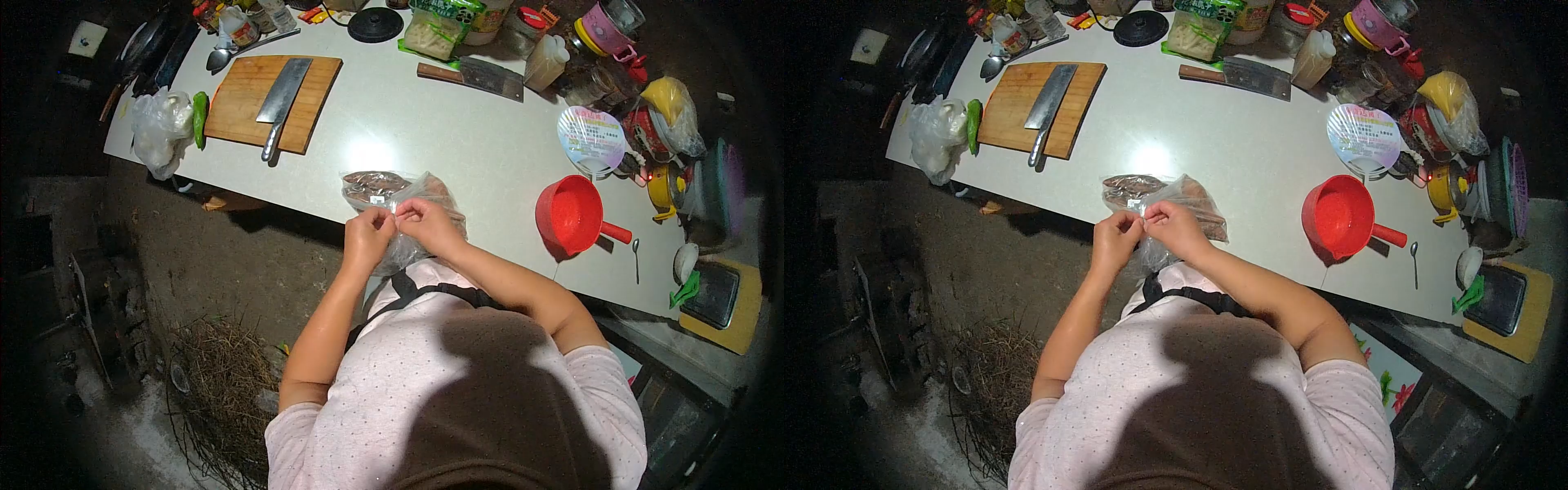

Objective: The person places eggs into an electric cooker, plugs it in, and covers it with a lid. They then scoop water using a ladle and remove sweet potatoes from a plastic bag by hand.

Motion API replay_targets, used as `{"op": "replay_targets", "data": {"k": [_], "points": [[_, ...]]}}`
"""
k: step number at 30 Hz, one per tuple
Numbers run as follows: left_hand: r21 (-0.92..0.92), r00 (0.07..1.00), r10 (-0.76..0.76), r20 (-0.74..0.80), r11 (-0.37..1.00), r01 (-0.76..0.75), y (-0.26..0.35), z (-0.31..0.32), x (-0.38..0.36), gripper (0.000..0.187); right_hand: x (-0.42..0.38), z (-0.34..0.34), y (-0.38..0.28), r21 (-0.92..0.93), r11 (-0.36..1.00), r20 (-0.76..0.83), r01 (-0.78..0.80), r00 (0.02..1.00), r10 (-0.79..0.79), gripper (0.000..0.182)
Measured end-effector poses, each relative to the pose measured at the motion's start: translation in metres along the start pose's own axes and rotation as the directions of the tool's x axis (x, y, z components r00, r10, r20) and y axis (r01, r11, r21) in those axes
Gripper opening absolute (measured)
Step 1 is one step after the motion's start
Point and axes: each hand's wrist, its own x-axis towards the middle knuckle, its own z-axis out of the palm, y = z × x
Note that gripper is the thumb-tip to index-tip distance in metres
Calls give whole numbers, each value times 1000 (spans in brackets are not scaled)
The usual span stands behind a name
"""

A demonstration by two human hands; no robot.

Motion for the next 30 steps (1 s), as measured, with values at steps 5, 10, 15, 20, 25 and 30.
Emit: {"op": "replay_targets", "data": {"k": [5, 10, 15, 20, 25, 30], "points": [[-21, 1000, 7, -7, 1000, -7, -8, 3, -1, 14, 3, -2, 5, -250, 966, 16, 72, 997, -70, 13], [-255, 989, -102, 104, 959, 126, -15, -3, -1, 11, 2, -3, -6, -139, 989, 14, -43, 999, 45, 12], [-562, 957, -205, 206, 776, 287, -16, -6, -2, 11, 5, -8, -5, 92, 970, 68, -225, 973, 219, 13], [-456, 950, -202, 238, 840, 293, -13, -8, 4, 14, 1, -7, -6, 49, 991, 43, -123, 992, 121, 16], [-119, 997, -18, 79, 993, 27, -12, -2, 4, 19, 0, -3, -9, -62, 997, 3, -42, 999, 43, 16], [-164, 984, -103, 148, 978, 128, -10, 0, 5, 19, 1, -5, -7, -84, 996, 9, 6, 1000, -6, 15]]}}
